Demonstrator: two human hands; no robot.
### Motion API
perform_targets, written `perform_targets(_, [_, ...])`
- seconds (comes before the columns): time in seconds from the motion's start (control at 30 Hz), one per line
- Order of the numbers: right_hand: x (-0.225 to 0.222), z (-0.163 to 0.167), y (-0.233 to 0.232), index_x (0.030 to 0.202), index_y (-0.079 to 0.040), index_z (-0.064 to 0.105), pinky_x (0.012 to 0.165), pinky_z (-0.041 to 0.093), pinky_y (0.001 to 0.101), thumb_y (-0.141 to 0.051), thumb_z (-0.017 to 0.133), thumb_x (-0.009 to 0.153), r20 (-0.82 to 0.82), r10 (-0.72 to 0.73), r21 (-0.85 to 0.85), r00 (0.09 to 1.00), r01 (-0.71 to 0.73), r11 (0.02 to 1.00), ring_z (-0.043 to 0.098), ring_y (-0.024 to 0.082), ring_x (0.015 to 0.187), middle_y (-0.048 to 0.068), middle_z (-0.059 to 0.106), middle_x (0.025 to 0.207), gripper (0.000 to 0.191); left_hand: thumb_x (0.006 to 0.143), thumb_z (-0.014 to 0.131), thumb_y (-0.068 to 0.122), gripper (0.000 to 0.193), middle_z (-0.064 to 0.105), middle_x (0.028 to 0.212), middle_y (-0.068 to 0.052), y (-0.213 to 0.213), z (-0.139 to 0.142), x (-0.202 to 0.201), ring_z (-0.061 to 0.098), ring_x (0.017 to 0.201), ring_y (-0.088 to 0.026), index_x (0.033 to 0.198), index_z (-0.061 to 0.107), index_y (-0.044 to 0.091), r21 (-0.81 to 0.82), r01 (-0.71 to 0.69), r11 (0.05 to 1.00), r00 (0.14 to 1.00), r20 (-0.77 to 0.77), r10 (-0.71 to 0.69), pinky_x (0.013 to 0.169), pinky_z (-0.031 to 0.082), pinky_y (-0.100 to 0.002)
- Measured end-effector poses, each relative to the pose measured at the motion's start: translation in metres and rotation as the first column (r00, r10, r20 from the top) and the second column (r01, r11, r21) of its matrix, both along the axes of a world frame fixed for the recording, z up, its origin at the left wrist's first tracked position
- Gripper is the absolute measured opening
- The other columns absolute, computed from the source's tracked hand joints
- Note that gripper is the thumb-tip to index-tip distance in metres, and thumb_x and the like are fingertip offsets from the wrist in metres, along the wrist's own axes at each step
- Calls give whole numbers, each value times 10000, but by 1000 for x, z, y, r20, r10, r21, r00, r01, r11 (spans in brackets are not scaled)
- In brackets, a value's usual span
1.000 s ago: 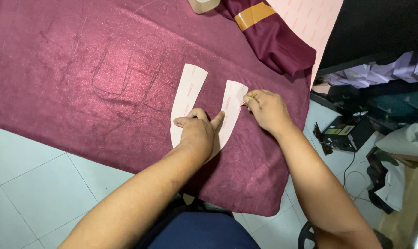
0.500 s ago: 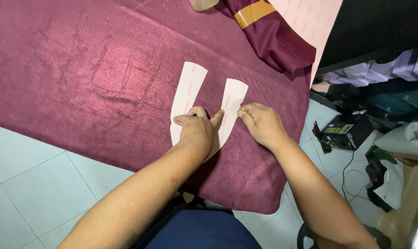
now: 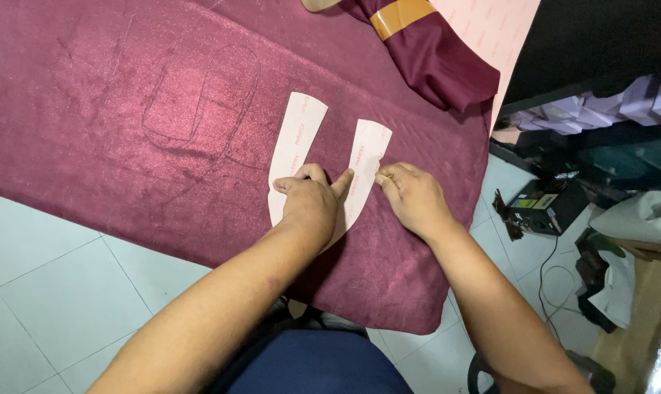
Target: The person holds a U-shaped paper pattern marked 38 on maroon fabric and traces around its edge with a pen, briefly heating the pen tip with a lighter first. They reposition the pattern, continue tracing along its edges, then pull and smooth the fabric over the pattern at the end.
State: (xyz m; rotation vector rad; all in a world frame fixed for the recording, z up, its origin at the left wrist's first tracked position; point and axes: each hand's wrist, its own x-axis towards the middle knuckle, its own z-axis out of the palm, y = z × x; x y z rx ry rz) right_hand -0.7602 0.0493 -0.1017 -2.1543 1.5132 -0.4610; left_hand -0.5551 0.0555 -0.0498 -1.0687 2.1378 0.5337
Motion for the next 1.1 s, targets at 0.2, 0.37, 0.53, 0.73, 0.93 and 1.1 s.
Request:
perform_targets(0.2, [9,5,12,1009,-56,741,777,565,397,-195,664,964,-34,21,21,999,-20,1000,718,317,878,131,737,983,166,905,688,290,969,360,1521,-216,10,-21,4,459,1245,-441,1676,128,113,-62,-61,996,998,-36,59,912,501,-692])
perform_targets(0.37, [23,6,57,976,-66,739,769,568,390,-199,658,952,35,136,111,990,-139,984,723,303,859,121,734,932,158,923,646,300,855,475,1376,-289,23,-42,8,457,1295,-398,1648,197,246,-158,-170,973,980,-132,150,966,450,-708])
perform_targets(0.53, [12,3,18,1007,-75,730,735,581,367,-245,634,979,-4,-167,323,986,160,933,754,257,791,95,742,904,197,982,568,236,727,349,1491,-302,35,-45,12,574,1173,-558,1618,242,365,-78,-292,953,950,-135,280,1132,315,-675])
perform_targets(0.73, [2,7,16,1008,-55,746,761,559,401,-195,644,988,-27,72,-25,997,-73,997,715,317,886,131,737,974,174,960,574,215,609,294,1514,-294,47,-47,15,364,1314,-665,1527,361,282,-68,-488,870,841,-303,448,1091,320,-659])
perform_targets(0.93, [7,-2,58,1026,-53,738,761,578,365,-216,636,984,163,223,186,961,-252,950,737,267,880,102,751,982,197,739,801,77,798,371,1492,-200,60,-48,29,427,1391,-486,1442,426,40,-82,-658,748,658,-545,519,1132,386,-512])
perform_targets(1.1, [-7,-2,40,1038,-44,723,719,588,335,-205,608,987,188,-9,344,982,-57,937,752,224,778,103,754,935,205,644,898,152,858,243,1641,-149,64,-45,33,474,1348,-446,1363,451,14,73,-769,635,528,-486,696,1109,410,-454])
